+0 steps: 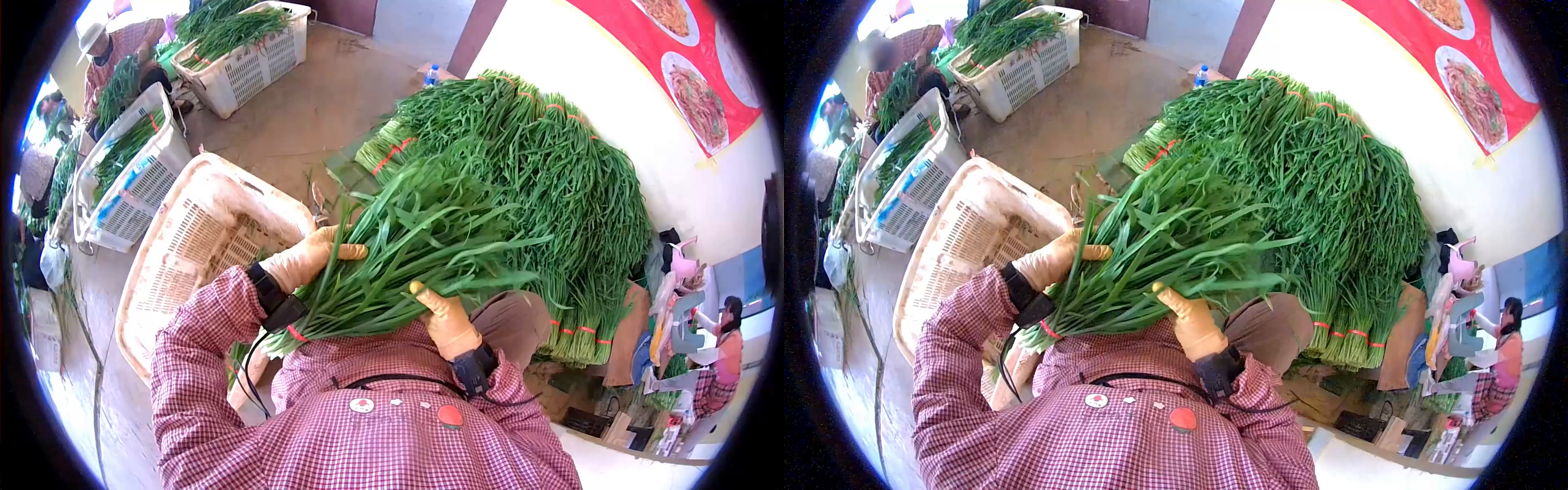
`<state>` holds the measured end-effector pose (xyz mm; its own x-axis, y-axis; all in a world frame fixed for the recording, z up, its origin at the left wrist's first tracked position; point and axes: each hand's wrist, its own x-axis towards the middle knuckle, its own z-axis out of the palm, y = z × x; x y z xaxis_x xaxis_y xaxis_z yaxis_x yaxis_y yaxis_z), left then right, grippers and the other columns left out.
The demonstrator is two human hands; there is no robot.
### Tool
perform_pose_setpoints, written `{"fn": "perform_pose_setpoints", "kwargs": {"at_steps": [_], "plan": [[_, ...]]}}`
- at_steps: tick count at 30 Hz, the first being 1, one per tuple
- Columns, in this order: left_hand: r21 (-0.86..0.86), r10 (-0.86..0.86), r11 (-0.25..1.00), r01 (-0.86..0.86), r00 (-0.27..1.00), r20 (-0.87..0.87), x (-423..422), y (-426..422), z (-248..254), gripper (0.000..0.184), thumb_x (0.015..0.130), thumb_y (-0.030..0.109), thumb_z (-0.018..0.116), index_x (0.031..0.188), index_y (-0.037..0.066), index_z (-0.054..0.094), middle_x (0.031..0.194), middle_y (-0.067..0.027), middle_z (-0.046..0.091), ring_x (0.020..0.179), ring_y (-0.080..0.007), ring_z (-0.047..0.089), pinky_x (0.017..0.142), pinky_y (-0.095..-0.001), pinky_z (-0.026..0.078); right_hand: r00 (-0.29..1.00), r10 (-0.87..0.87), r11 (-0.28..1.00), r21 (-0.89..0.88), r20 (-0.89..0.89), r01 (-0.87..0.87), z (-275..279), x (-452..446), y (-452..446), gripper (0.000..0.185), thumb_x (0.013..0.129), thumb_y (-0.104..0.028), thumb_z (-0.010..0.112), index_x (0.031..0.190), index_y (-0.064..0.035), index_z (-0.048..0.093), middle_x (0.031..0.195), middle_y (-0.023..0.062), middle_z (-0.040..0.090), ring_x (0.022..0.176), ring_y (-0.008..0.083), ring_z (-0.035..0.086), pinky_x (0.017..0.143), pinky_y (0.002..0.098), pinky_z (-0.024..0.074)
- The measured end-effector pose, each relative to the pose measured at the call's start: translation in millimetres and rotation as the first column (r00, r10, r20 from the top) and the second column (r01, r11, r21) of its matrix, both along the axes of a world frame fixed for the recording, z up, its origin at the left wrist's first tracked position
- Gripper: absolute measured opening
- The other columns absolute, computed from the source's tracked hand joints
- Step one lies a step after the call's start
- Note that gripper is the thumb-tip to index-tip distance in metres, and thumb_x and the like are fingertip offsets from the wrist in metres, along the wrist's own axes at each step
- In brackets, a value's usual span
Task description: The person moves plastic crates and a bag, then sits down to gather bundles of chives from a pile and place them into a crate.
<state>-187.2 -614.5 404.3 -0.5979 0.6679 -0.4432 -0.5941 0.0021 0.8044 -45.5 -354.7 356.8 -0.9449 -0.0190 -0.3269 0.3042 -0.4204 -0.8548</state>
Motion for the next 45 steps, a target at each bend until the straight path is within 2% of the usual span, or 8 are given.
{"fn": "perform_pose_setpoints", "kwargs": {"at_steps": [5, 9, 11, 13, 19, 25, 30, 45], "plan": [[0.11, 0.122, 0.984, -0.138, 0.982, 0.141, 0.8, 2.9, 4.1, 0.04, 0.093, 0.016, 0.071, 0.128, 0.001, 0.059, 0.112, -0.008, 0.07, 0.094, -0.0162, 0.069, 0.085, -0.0319, 0.058, 0.987, 0.105, 0.901, 0.433, -0.118, -0.044, -37.6, 32.6, 25.8, 0.026, 0.099, -0.014, 0.063, 0.121, 0.0001, 0.065, 0.12, 0.0054, 0.067, 0.11, 0.0155, 0.062, 0.097, 0.0314, 0.0505], [0.134, 0.149, 0.979, -0.156, 0.987, 0.058, 4.1, 1.4, 2.9, 0.04, 0.093, 0.015, 0.07, 0.129, 0.001, 0.058, 0.116, -0.0078, 0.069, 0.095, -0.0162, 0.069, 0.087, -0.0319, 0.058, 0.994, 0.008, 0.987, 0.158, 0.109, -0.025, -20.5, 24.6, 20.4, 0.028, 0.099, -0.003, 0.056, 0.126, 0.0, 0.063, 0.127, 0.0099, 0.066, 0.117, 0.0183, 0.062, 0.098, 0.0333, 0.0498], [0.125, 0.157, 0.98, -0.152, 0.987, -0.034, 15.1, 6.2, 8.2, 0.048, 0.091, 0.021, 0.074, 0.13, 0.001, 0.057, 0.11, -0.0082, 0.068, 0.093, -0.0203, 0.067, 0.087, -0.0324, 0.054, 0.948, 0.29, 0.67, 0.735, -0.129, -0.105, 1.0, 12.3, 19.8, 0.029, 0.098, -0.002, 0.057, 0.126, 0.0, 0.063, 0.126, 0.0106, 0.066, 0.116, 0.0193, 0.062, 0.096, 0.0336, 0.0511], [-0.237, -0.186, 0.971, 0.006, 0.644, -0.742, 36.8, 13.5, 47.3, 0.061, 0.085, 0.024, 0.078, 0.135, 0.0, 0.053, 0.11, -0.0143, 0.064, 0.098, -0.0276, 0.064, 0.09, -0.0362, 0.052, 0.849, 0.499, 0.342, 0.94, -0.173, -0.01, 7.5, 3.3, 18.8, 0.029, 0.097, -0.002, 0.057, 0.126, 0.0, 0.063, 0.125, 0.0109, 0.066, 0.115, 0.0197, 0.063, 0.095, 0.0337, 0.0517], [-0.384, -0.438, 0.859, 0.34, 0.098, -0.894, 98.2, 34.2, 76.8, 0.074, 0.08, 0.029, 0.076, 0.142, 0.001, 0.048, 0.131, -0.0247, 0.055, 0.114, -0.0393, 0.059, 0.094, -0.0448, 0.051, 0.922, 0.346, 0.664, 0.74, -0.172, -0.111, 2.3, -20.3, 7.5, 0.03, 0.098, -0.005, 0.057, 0.127, -0.0004, 0.062, 0.126, 0.0107, 0.066, 0.115, 0.0196, 0.063, 0.095, 0.0334, 0.0514], [-0.403, -0.375, 0.911, -0.088, 0.232, -0.898, 84.4, -5.9, 97.5, 0.083, 0.068, 0.027, 0.088, 0.14, 0.007, 0.052, 0.135, -0.0222, 0.055, 0.122, -0.0407, 0.055, 0.107, -0.049, 0.041, 0.941, 0.29, 0.769, 0.627, -0.174, -0.121, 1.4, -30.4, 7.6, 0.031, 0.098, -0.008, 0.058, 0.128, -0.0007, 0.062, 0.126, 0.0105, 0.065, 0.114, 0.0194, 0.063, 0.096, 0.0332, 0.0511], [-0.741, -0.768, 0.624, 0.247, 0.368, -0.524, 107.7, -46.5, 41.6, 0.143, 0.057, 0.06, 0.091, 0.155, -0.007, 0.011, 0.151, -0.0317, 0.034, 0.141, -0.0455, 0.036, 0.116, -0.0466, 0.031, 0.946, 0.267, 0.814, 0.569, -0.185, -0.118, 2.3, -33.5, 10.6, 0.032, 0.098, -0.01, 0.058, 0.128, -0.001, 0.062, 0.126, 0.0104, 0.065, 0.114, 0.0193, 0.063, 0.096, 0.033, 0.0509], [-0.846, -0.729, 0.529, -0.066, 0.474, -0.493, 125.0, -32.8, 74.6, 0.132, 0.06, 0.048, 0.09, 0.153, -0.008, 0.017, 0.136, -0.0319, 0.048, 0.123, -0.0434, 0.053, 0.104, -0.0452, 0.044, 0.944, 0.248, 0.918, 0.362, -0.217, -0.158, -0.2, -70.5, -14.7, 0.035, 0.099, -0.017, 0.059, 0.13, -0.002, 0.061, 0.127, 0.01, 0.065, 0.114, 0.019, 0.063, 0.098, 0.0324, 0.0501]]}}
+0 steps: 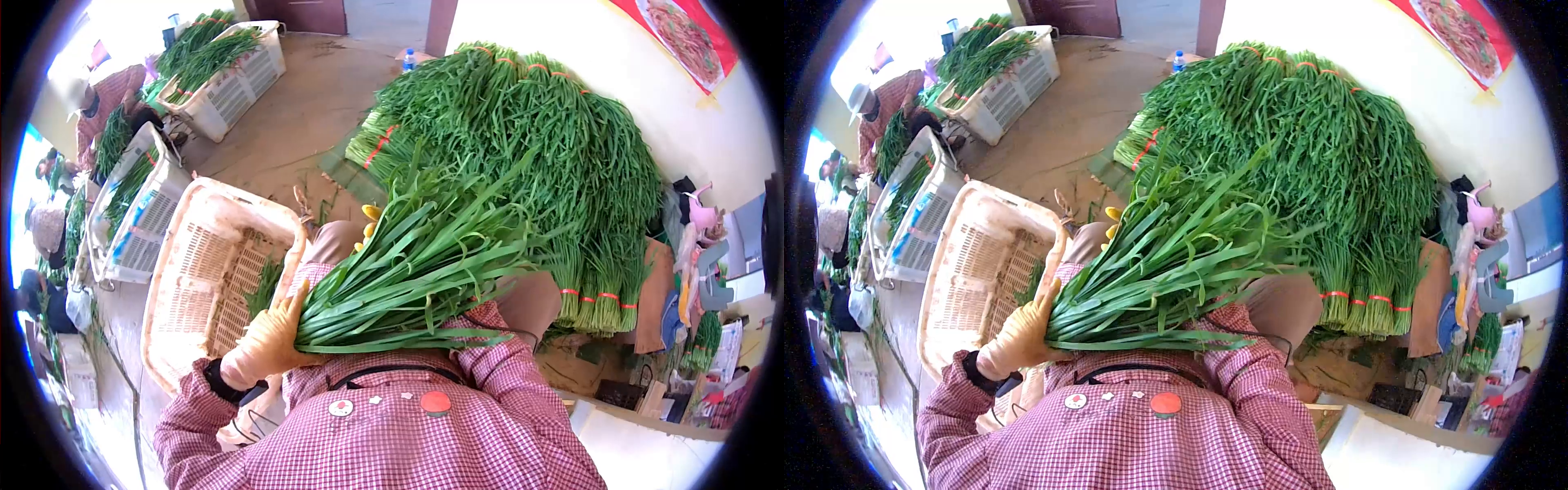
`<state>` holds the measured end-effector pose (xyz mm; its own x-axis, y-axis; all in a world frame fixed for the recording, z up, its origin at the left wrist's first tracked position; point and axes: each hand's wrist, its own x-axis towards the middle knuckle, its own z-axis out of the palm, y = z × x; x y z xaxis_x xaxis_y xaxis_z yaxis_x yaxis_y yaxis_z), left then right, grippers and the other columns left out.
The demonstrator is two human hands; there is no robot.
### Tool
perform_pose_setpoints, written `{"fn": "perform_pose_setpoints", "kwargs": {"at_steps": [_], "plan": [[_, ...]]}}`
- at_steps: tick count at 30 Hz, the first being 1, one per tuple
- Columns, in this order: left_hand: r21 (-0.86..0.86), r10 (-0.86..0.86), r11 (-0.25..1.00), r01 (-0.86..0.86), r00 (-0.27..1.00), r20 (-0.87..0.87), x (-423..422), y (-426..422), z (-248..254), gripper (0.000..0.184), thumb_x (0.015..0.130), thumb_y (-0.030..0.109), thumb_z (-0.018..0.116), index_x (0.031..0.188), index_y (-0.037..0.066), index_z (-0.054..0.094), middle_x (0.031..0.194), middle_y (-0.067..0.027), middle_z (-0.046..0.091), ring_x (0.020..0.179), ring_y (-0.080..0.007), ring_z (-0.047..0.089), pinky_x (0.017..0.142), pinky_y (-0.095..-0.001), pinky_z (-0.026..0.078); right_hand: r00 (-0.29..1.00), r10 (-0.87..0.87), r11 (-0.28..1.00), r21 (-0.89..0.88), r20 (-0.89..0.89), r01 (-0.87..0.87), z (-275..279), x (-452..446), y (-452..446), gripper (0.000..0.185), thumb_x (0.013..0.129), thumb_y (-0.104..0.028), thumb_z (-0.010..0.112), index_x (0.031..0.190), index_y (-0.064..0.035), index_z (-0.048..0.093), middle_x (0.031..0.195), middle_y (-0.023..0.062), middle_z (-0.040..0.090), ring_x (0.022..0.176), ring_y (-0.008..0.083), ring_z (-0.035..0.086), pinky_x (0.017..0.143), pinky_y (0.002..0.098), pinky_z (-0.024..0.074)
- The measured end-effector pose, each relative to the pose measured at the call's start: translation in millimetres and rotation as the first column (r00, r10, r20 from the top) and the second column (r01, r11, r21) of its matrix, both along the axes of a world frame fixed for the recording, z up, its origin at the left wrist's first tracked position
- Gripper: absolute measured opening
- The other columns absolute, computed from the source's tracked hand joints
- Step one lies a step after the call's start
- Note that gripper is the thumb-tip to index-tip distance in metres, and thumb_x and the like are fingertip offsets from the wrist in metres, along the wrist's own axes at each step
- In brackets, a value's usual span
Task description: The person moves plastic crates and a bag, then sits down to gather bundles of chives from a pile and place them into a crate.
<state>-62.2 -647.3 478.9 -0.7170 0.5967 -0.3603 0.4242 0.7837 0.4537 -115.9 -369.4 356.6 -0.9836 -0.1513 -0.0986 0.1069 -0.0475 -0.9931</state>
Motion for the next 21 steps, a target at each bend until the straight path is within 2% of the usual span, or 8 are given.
{"fn": "perform_pose_setpoints", "kwargs": {"at_steps": [3, 8, 14, 19, 21], "plan": [[0.061, -0.117, 0.99, 0.125, 0.986, -0.117, -6.5, 8.1, -2.7, 0.141, 0.055, 0.05, 0.093, 0.154, -0.009, 0.011, 0.138, -0.0313, 0.046, 0.124, -0.0423, 0.054, 0.106, -0.0422, 0.042, 1.0, 0.019, 1.0, -0.012, 0.005, -0.019, 1.0, -0.6, -2.6, 0.035, 0.099, -0.019, 0.06, 0.13, -0.0021, 0.061, 0.127, 0.0099, 0.064, 0.113, 0.0189, 0.063, 0.098, 0.0323, 0.05], [0.33, -0.043, 0.944, 0.029, 0.999, 0.034, -21.4, 24.8, -27.8, 0.142, 0.052, 0.037, 0.098, 0.155, -0.007, 0.011, 0.141, -0.0294, 0.047, 0.129, -0.042, 0.05, 0.108, -0.0399, 0.039, 0.999, 0.034, 0.999, -0.005, 0.037, -0.034, 3.2, 5.0, 3.0, 0.037, 0.099, -0.021, 0.06, 0.131, -0.0024, 0.06, 0.127, 0.0097, 0.064, 0.113, 0.0188, 0.063, 0.098, 0.0321, 0.0497], [0.293, -0.033, 0.955, 0.036, 0.999, -0.013, -12.0, 30.4, -44.9, 0.138, 0.054, 0.037, 0.096, 0.157, -0.003, 0.013, 0.141, -0.0268, 0.048, 0.128, -0.042, 0.049, 0.108, -0.0463, 0.039, 0.985, -0.041, 0.999, 0.012, 0.165, 0.039, 17.7, 26.8, 49.4, 0.038, 0.099, -0.024, 0.061, 0.132, -0.0028, 0.06, 0.128, 0.0096, 0.064, 0.113, 0.0186, 0.063, 0.099, 0.0319, 0.0494], [0.272, 0.018, 0.962, -0.003, 0.999, -0.05, -4.4, 30.2, -44.1, 0.139, 0.052, 0.038, 0.096, 0.157, -0.001, 0.013, 0.137, -0.0261, 0.049, 0.124, -0.0425, 0.051, 0.105, -0.0476, 0.041, 0.927, -0.233, 0.972, 0.078, 0.294, 0.22, 35.7, 56.4, 109.9, 0.04, 0.1, -0.026, 0.061, 0.132, -0.0031, 0.06, 0.128, 0.0094, 0.064, 0.113, 0.0185, 0.063, 0.099, 0.0317, 0.0492], [0.287, 0.035, 0.958, -0.008, 0.995, -0.091, -0.8, 26.0, -50.4, 0.139, 0.051, 0.038, 0.096, 0.157, -0.001, 0.014, 0.133, -0.0256, 0.05, 0.121, -0.0424, 0.053, 0.103, -0.0476, 0.042, 0.895, -0.34, 0.94, 0.145, 0.289, 0.31, 51.2, 67.6, 134.0, 0.041, 0.1, -0.027, 0.061, 0.132, -0.0032, 0.06, 0.128, 0.0094, 0.064, 0.113, 0.0185, 0.063, 0.099, 0.0316, 0.0491]]}}
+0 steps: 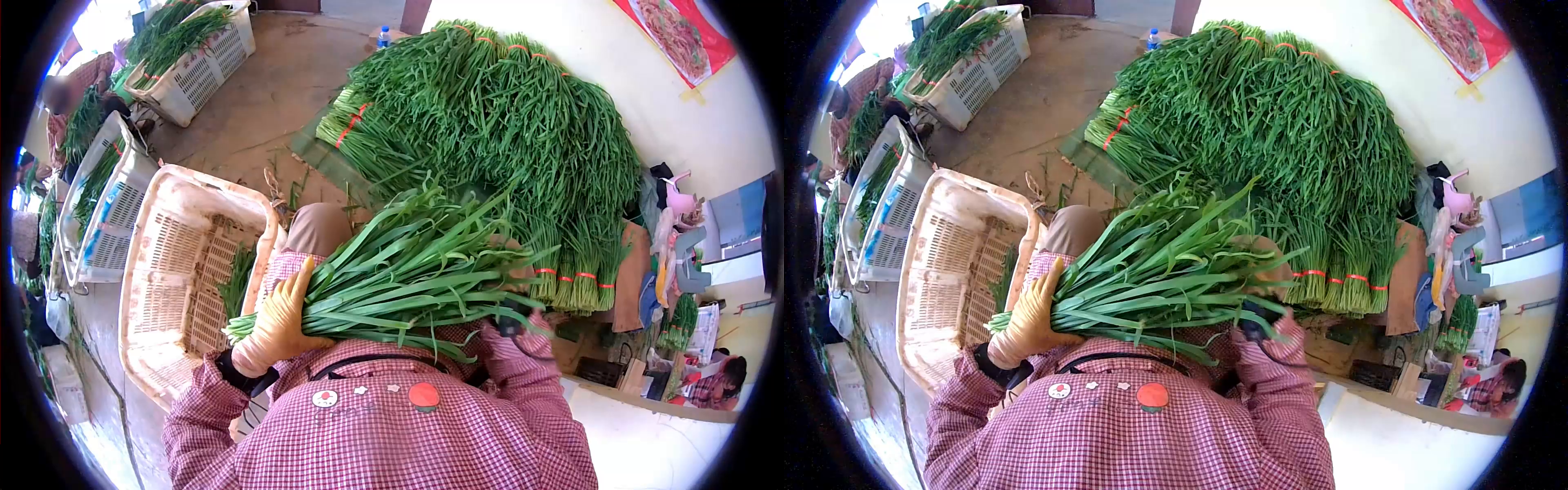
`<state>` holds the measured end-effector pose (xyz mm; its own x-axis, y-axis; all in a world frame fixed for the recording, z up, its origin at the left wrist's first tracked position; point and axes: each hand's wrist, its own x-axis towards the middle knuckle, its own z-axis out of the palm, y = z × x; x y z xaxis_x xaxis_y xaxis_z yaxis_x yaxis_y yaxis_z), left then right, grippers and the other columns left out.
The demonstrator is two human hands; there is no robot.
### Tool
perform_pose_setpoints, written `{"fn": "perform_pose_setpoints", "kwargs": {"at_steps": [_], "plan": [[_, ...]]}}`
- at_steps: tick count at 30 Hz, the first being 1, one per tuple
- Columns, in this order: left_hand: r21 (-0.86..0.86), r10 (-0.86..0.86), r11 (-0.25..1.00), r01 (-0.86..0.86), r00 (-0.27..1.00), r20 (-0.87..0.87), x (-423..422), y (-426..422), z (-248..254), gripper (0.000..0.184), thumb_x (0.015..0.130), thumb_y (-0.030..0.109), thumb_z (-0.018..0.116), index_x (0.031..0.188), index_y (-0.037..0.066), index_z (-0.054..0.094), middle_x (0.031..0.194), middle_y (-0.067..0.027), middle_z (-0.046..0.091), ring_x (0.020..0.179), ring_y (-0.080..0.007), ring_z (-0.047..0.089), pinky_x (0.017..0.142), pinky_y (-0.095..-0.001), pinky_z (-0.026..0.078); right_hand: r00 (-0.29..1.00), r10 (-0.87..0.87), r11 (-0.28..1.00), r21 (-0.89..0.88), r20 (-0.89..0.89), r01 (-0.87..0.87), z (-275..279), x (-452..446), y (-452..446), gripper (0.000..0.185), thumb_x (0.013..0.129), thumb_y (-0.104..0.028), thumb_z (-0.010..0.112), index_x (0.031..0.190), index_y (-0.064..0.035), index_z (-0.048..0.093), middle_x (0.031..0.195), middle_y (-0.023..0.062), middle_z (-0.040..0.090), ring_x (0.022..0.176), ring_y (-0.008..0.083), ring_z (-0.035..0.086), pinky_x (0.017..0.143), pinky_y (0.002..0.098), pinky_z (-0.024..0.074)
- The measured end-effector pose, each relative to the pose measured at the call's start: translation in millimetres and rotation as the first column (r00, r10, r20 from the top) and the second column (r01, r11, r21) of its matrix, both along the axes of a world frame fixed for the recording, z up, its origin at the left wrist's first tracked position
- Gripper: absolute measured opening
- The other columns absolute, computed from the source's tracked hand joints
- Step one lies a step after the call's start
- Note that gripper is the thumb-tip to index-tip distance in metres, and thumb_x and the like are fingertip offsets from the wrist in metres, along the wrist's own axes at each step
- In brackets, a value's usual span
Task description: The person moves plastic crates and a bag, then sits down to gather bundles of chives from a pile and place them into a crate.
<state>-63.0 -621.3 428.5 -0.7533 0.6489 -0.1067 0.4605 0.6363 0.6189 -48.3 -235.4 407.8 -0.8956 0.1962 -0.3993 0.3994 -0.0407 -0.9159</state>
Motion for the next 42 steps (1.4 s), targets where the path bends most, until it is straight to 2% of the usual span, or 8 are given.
{"fn": "perform_pose_setpoints", "kwargs": {"at_steps": [4, 5, 7, 11, 13, 25, 35, 42], "plan": [[0.02, 0.058, 0.998, -0.059, 0.996, 0.064, 3.3, -2.8, 1.6, 0.139, 0.05, 0.037, 0.096, 0.158, 0.003, 0.016, 0.125, -0.0197, 0.055, 0.113, -0.0386, 0.056, 0.099, -0.0472, 0.043, 0.951, -0.277, 0.916, 0.262, -0.138, 0.305, 60.8, 33.0, 42.8, 0.042, 0.1, -0.029, 0.061, 0.133, -0.0035, 0.059, 0.128, 0.0093, 0.063, 0.113, 0.0184, 0.063, 0.1, 0.0314, 0.0489], [0.015, 0.057, 0.998, -0.057, 0.997, 0.049, 3.8, -2.5, 2.0, 0.139, 0.05, 0.037, 0.096, 0.158, 0.003, 0.016, 0.125, -0.0198, 0.055, 0.113, -0.0385, 0.056, 0.098, -0.0471, 0.043, 0.887, -0.264, 0.856, 0.332, -0.38, 0.397, 73.0, 41.5, 51.1, 0.038, 0.099, -0.022, 0.064, 0.131, -0.002, 0.06, 0.129, 0.0091, 0.063, 0.114, 0.0185, 0.062, 0.102, 0.0314, 0.0475], [0.003, 0.049, 0.999, -0.049, 0.999, 0.014, 3.3, -1.1, 2.2, 0.138, 0.05, 0.037, 0.096, 0.158, 0.002, 0.016, 0.126, -0.0198, 0.055, 0.112, -0.0382, 0.056, 0.098, -0.0469, 0.044, 0.806, -0.259, 0.756, 0.408, -0.532, 0.513, 115.8, 49.6, 35.4, 0.025, 0.099, -0.009, 0.061, 0.122, -0.0016, 0.064, 0.123, 0.0081, 0.066, 0.111, 0.0176, 0.063, 0.1, 0.0312, 0.0488], [0.029, 0.039, 0.999, -0.039, 0.999, -0.01, 3.6, -0.9, -2.6, 0.136, 0.052, 0.04, 0.095, 0.157, 0.003, 0.017, 0.127, -0.0211, 0.054, 0.109, -0.0401, 0.056, 0.095, -0.0485, 0.045, 0.782, 0.396, 0.503, 0.826, -0.481, 0.254, 154.9, 50.8, -13.8, 0.021, 0.086, -0.001, 0.071, 0.105, -0.0067, 0.069, 0.109, 0.0086, 0.071, 0.101, 0.0217, 0.067, 0.09, 0.0342, 0.0526], [0.016, 0.035, 0.999, -0.035, 0.999, -0.013, 3.6, -1.5, -1.7, 0.135, 0.052, 0.041, 0.095, 0.157, 0.002, 0.018, 0.127, -0.021, 0.054, 0.109, -0.0401, 0.056, 0.095, -0.0485, 0.045, 0.707, 0.556, 0.445, 0.875, -0.438, 0.193, 148.5, 39.1, -35.3, 0.021, 0.08, -0.005, 0.076, 0.1, -0.0064, 0.07, 0.103, 0.0086, 0.071, 0.094, 0.0239, 0.068, 0.084, 0.0363, 0.0543], [0.006, 0.052, 0.999, -0.052, 0.999, -0.004, 5.8, -4.8, 4.4, 0.132, 0.054, 0.042, 0.093, 0.156, 0.0, 0.02, 0.126, -0.021, 0.053, 0.11, -0.0394, 0.056, 0.096, -0.0477, 0.045, 0.738, 0.652, 0.24, 0.971, -0.173, 0.015, 103.5, 24.3, -59.6, 0.034, 0.078, -0.026, 0.078, 0.102, -0.003, 0.07, 0.086, 0.0114, 0.069, 0.078, 0.0305, 0.065, 0.071, 0.0414, 0.0508], [-0.012, 0.058, 0.998, -0.058, 0.998, -0.011, 6.8, -4.0, 4.9, 0.131, 0.054, 0.04, 0.092, 0.155, -0.002, 0.02, 0.123, -0.0211, 0.054, 0.11, -0.0394, 0.056, 0.096, -0.0473, 0.045, 0.788, 0.598, 0.266, 0.964, -0.144, -0.026, 91.4, 16.8, -79.7, 0.024, 0.08, -0.022, 0.074, 0.098, -0.0055, 0.073, 0.077, 0.0077, 0.066, 0.072, 0.0276, 0.063, 0.065, 0.041, 0.0497], [-0.06, 0.075, 0.995, -0.074, 0.997, 0.018, 7.5, -3.1, 4.0, 0.131, 0.056, 0.041, 0.092, 0.155, -0.002, 0.017, 0.131, -0.0235, 0.051, 0.119, -0.0405, 0.053, 0.101, -0.0475, 0.043, 0.75, 0.612, 0.173, 0.968, -0.251, 0.183, 73.3, 6.4, -79.7, 0.007, 0.078, -0.012, 0.072, 0.083, -0.007, 0.072, 0.065, 0.007, 0.064, 0.062, 0.0268, 0.062, 0.057, 0.04, 0.0494]]}}
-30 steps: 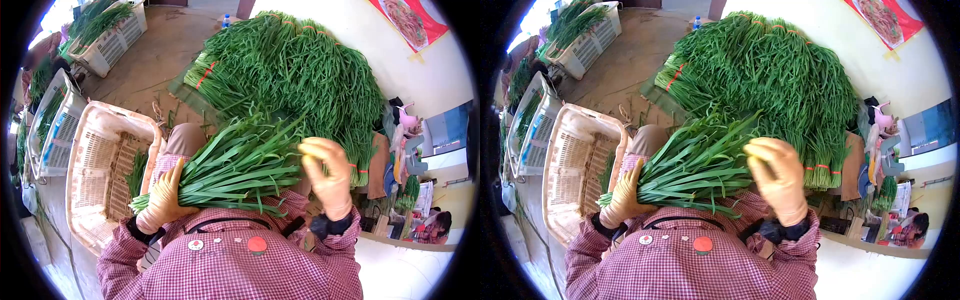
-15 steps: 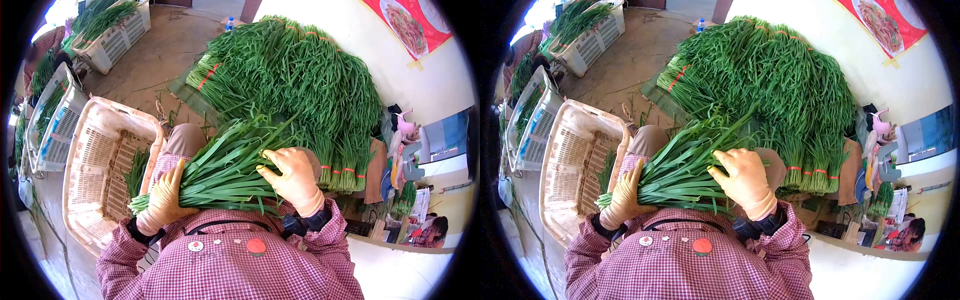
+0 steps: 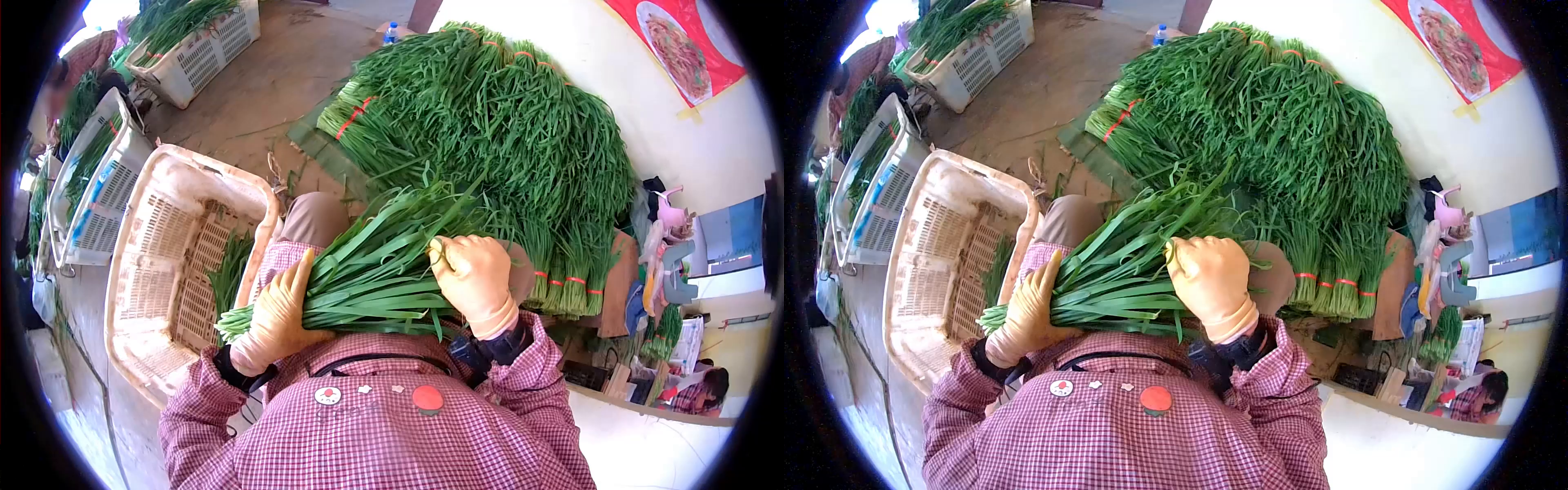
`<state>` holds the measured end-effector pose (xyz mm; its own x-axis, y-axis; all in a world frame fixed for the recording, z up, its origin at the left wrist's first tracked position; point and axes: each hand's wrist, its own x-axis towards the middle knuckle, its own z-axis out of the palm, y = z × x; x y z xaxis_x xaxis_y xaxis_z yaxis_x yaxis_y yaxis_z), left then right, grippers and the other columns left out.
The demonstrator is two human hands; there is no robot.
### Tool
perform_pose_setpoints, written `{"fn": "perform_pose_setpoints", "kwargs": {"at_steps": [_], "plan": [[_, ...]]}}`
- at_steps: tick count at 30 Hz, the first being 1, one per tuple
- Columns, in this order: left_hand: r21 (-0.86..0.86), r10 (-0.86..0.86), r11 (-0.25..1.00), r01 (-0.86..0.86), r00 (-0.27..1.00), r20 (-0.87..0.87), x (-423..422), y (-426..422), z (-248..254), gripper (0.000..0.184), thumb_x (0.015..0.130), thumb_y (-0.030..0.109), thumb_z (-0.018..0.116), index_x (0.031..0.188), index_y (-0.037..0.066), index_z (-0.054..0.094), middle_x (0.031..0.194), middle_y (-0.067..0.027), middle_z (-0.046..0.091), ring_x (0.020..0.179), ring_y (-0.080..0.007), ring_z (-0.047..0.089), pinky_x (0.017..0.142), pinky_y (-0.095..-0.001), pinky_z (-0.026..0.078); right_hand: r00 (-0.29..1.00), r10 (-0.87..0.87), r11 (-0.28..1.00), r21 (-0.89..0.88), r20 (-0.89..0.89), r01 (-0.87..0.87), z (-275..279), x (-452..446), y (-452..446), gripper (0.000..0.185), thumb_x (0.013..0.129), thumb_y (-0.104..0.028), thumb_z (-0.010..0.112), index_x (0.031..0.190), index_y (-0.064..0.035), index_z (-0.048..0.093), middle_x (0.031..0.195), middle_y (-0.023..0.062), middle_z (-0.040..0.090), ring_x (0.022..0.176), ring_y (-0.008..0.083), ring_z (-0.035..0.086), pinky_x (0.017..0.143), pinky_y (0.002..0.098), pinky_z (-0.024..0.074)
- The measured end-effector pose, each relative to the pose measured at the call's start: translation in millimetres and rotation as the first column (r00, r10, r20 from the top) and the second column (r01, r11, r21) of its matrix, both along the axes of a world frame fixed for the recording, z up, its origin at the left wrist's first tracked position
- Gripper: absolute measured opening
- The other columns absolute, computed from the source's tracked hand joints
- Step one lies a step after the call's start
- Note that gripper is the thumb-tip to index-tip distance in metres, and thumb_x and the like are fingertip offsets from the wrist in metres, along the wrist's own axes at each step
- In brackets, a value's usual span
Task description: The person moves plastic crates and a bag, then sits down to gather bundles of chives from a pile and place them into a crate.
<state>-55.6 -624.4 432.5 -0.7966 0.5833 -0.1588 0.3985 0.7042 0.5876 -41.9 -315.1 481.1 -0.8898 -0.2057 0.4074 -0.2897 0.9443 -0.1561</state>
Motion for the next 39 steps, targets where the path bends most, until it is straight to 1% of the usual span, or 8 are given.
{"fn": "perform_pose_setpoints", "kwargs": {"at_steps": [7, 13, 17, 23, 32, 34, 35, 39], "plan": [[-0.021, -0.005, 1.0, 0.005, 1.0, 0.013, -0.5, 0.2, 0.1, 0.131, 0.057, 0.041, 0.091, 0.155, -0.002, 0.016, 0.141, -0.0234, 0.046, 0.123, -0.0396, 0.051, 0.104, -0.0474, 0.042, 0.905, -0.419, 0.789, -0.466, 0.068, 0.401, 3.6, -1.0, 24.1, 0.011, 0.085, -0.008, 0.071, 0.095, -0.0075, 0.074, 0.08, 0.0061, 0.073, 0.061, 0.0171, 0.066, 0.058, 0.0306, 0.0521], [-0.043, 0.001, 0.999, 0.001, 0.999, 0.048, -3.8, 2.1, 3.7, 0.13, 0.057, 0.04, 0.092, 0.155, -0.002, 0.017, 0.141, -0.0217, 0.046, 0.124, -0.039, 0.051, 0.103, -0.0467, 0.043, 0.779, 0.367, 0.563, -0.788, 0.508, 0.249, 86.2, 45.3, 39.3, 0.026, 0.089, -0.008, 0.074, 0.114, -0.0043, 0.07, 0.092, 0.0072, 0.073, 0.067, 0.0094, 0.065, 0.058, 0.0207, 0.0515], [-0.004, -0.015, 1.0, 0.015, 0.999, -0.042, -2.9, 5.0, -0.7, 0.128, 0.057, 0.039, 0.092, 0.155, 0.0, 0.019, 0.14, -0.0212, 0.047, 0.121, -0.0399, 0.053, 0.101, -0.0464, 0.045, 0.756, 0.25, 0.896, -0.441, 0.605, 0.057, 69.4, 46.8, -9.9, 0.052, 0.079, -0.035, 0.083, 0.12, -0.0091, 0.065, 0.092, 0.006, 0.072, 0.065, 0.0139, 0.067, 0.059, 0.027, 0.0536], [0.008, -0.02, 1.0, 0.021, 0.998, -0.066, -1.6, 3.4, -1.9, 0.127, 0.056, 0.039, 0.092, 0.154, 0.001, 0.021, 0.139, -0.0216, 0.048, 0.12, -0.0407, 0.054, 0.1, -0.0468, 0.047, 0.902, 0.245, 0.962, 0.026, 0.357, -0.271, 17.9, 28.7, -36.4, 0.034, 0.081, -0.036, 0.076, 0.101, -0.0095, 0.069, 0.074, 0.0055, 0.067, 0.065, 0.0234, 0.066, 0.058, 0.0358, 0.051], [-0.006, 0.013, 1.0, -0.014, 0.998, -0.067, 0.1, 4.9, -2.9, 0.127, 0.057, 0.039, 0.092, 0.155, 0.001, 0.02, 0.137, -0.0215, 0.05, 0.119, -0.0404, 0.054, 0.099, -0.0467, 0.047, 0.908, 0.378, 0.911, -0.249, 0.182, -0.33, 1.2, 14.1, -41.2, 0.006, 0.084, -0.018, 0.071, 0.088, -0.014, 0.072, 0.072, 0.0027, 0.067, 0.061, 0.0235, 0.064, 0.056, 0.0356, 0.0508], [-0.003, 0.052, 0.999, -0.052, 0.998, -0.038, 0.4, 2.8, -6.3, 0.128, 0.057, 0.039, 0.092, 0.155, 0.001, 0.02, 0.134, -0.0215, 0.052, 0.117, -0.0403, 0.055, 0.099, -0.0467, 0.046, 0.945, 0.259, 0.866, -0.482, 0.199, -0.135, 9.0, 16.9, -33.1, 0.006, 0.086, -0.011, 0.069, 0.09, -0.0093, 0.073, 0.083, 0.0067, 0.073, 0.064, 0.0197, 0.068, 0.058, 0.0334, 0.054], [0.0, 0.07, 0.998, -0.07, 0.997, -0.022, 1.2, 1.4, -8.7, 0.128, 0.057, 0.04, 0.092, 0.155, 0.001, 0.02, 0.133, -0.0216, 0.053, 0.116, -0.0402, 0.055, 0.099, -0.0468, 0.046, 0.896, 0.239, 0.606, -0.779, 0.373, 0.163, 23.1, 22.7, -22.7, 0.014, 0.09, -0.014, 0.069, 0.099, -0.0037, 0.072, 0.09, 0.0103, 0.075, 0.069, 0.0169, 0.07, 0.06, 0.0302, 0.0559], [0.109, 0.079, 0.992, -0.068, 0.992, -0.099, 1.4, -9.5, -17.3, 0.129, 0.057, 0.039, 0.092, 0.156, 0.001, 0.018, 0.131, -0.0222, 0.054, 0.114, -0.0408, 0.054, 0.1, -0.047, 0.044, 0.417, 0.839, 0.209, -0.915, 0.349, 0.345, 51.0, 46.9, 58.9, 0.035, 0.098, -0.024, 0.065, 0.124, 0.0, 0.067, 0.107, 0.0169, 0.074, 0.093, 0.022, 0.073, 0.081, 0.0307, 0.0592]]}}
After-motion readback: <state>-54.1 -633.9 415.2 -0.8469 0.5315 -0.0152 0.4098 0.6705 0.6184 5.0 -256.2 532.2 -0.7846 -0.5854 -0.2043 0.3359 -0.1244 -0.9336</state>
